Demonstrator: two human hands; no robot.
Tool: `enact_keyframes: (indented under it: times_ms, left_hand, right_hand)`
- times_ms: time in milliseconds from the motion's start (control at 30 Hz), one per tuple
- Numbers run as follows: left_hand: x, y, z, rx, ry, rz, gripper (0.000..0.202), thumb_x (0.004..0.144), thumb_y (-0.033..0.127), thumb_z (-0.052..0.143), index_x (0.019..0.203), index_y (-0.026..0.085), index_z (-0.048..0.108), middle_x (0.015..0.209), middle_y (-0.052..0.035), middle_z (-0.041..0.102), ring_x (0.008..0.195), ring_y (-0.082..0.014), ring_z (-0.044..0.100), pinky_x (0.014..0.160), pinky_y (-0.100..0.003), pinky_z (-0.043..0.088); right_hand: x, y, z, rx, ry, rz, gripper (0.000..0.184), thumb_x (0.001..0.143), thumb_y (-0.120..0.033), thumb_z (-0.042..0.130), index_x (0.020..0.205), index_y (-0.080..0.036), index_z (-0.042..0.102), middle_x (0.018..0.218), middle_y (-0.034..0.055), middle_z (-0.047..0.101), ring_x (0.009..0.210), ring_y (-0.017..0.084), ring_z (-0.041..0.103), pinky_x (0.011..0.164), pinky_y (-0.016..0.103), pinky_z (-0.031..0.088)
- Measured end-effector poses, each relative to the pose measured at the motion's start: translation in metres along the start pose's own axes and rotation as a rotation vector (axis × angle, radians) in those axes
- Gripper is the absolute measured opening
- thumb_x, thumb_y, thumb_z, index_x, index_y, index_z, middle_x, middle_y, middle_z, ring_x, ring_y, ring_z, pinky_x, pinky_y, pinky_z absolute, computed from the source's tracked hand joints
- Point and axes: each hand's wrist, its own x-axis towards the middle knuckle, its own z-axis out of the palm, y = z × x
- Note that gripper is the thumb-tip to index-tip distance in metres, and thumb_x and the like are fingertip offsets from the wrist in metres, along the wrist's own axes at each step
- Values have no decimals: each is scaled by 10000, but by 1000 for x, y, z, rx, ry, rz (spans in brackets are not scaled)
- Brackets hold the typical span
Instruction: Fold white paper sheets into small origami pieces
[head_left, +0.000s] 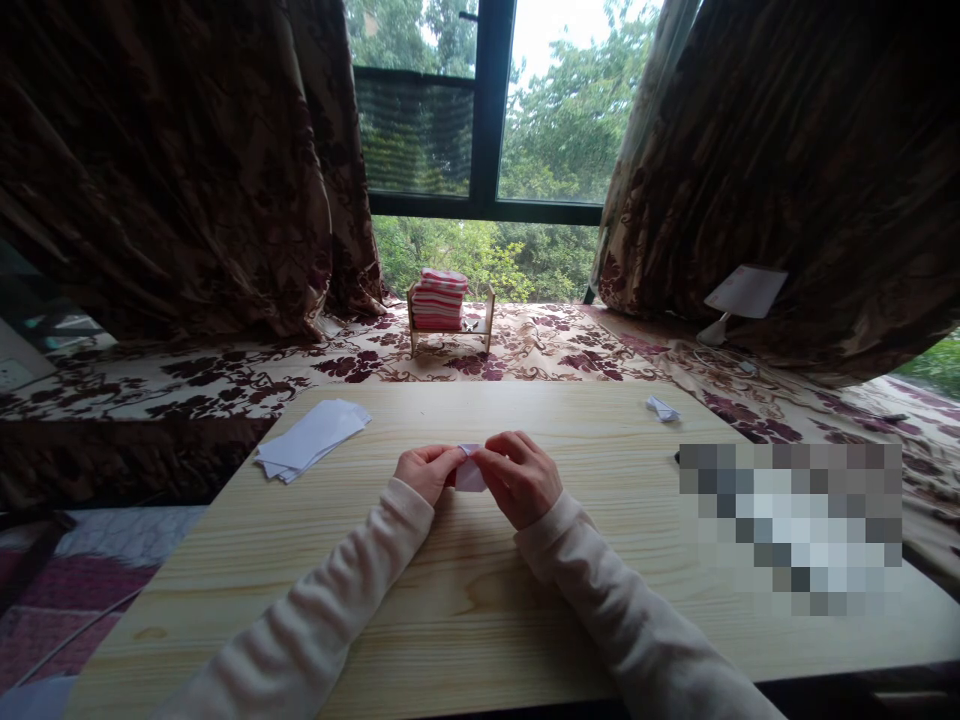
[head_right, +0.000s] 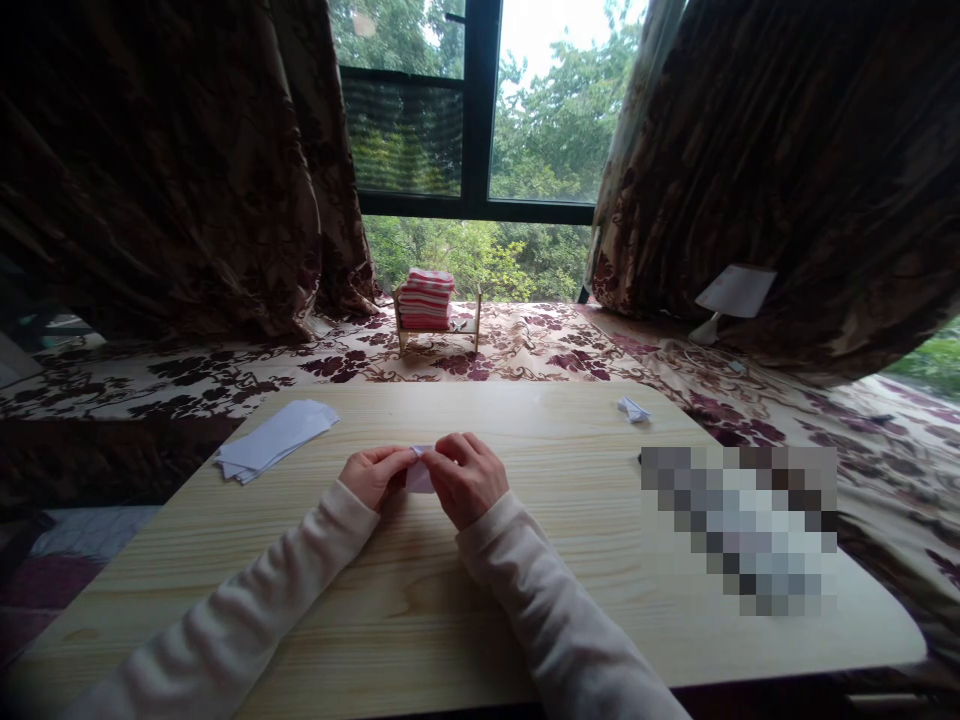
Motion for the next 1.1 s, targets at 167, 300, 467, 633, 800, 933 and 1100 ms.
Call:
enact_keyframes:
  times_ms: [167,300,467,633,800,933,1100]
  left_hand:
    - [3,-1,-3,-58,-22,-35,124,525,261,614,476,148,600,441,7,535,448,-105,489,463,-226,415]
    - [2,-1,-2,-35,-15,-8,204,533,328,645,492,131,611,461,1,557,453,-104,496,472,-227,425]
    - [0,2,-1,45,38,47,195,529,305,660,581,116,659,490,7,593,477,-101,506,509,-219,430]
    - [-4,4,-3,299,130,270,232,610,333,600,653,120,680,564,-5,628,552,-121,527,544,-212,415]
    - [-7,4,-1,435,114,423,231,655,329,559,635,127,670,609,-17,615,598,-130,527,577,-215,410]
    - [-11,7,1,474,95,455,227,669,317,546,604,125,649,597,-10,586,588,-118,510,571,-207,400]
    - [-10,5,4,399,115,379,233,634,332,560,592,119,646,514,12,558,523,-103,478,510,-203,379]
  right_hand:
    - [2,-2,-1,-38,-10,-57,211,813,-155,454,823,-228,651,738,48,558,694,142,472,618,254,401]
    - [2,-3,-2,-47,-2,-49,214,802,-148,464,812,-240,658,742,47,561,681,140,463,605,254,399]
    - [0,-2,0,68,13,42,178,780,-176,498,836,-236,655,767,48,551,700,148,472,616,271,421]
    - [-6,7,12,259,120,301,173,762,-278,512,850,-195,636,829,60,540,782,171,519,647,299,456]
    - [-10,13,22,359,96,385,217,776,-318,488,711,-178,641,778,55,544,757,161,524,619,279,446]
    - [-10,12,24,404,76,388,175,742,-301,531,662,-170,616,736,37,540,677,133,511,606,267,434]
    - [-10,13,24,466,42,385,159,753,-269,512,641,-173,573,665,13,526,612,114,491,591,254,418]
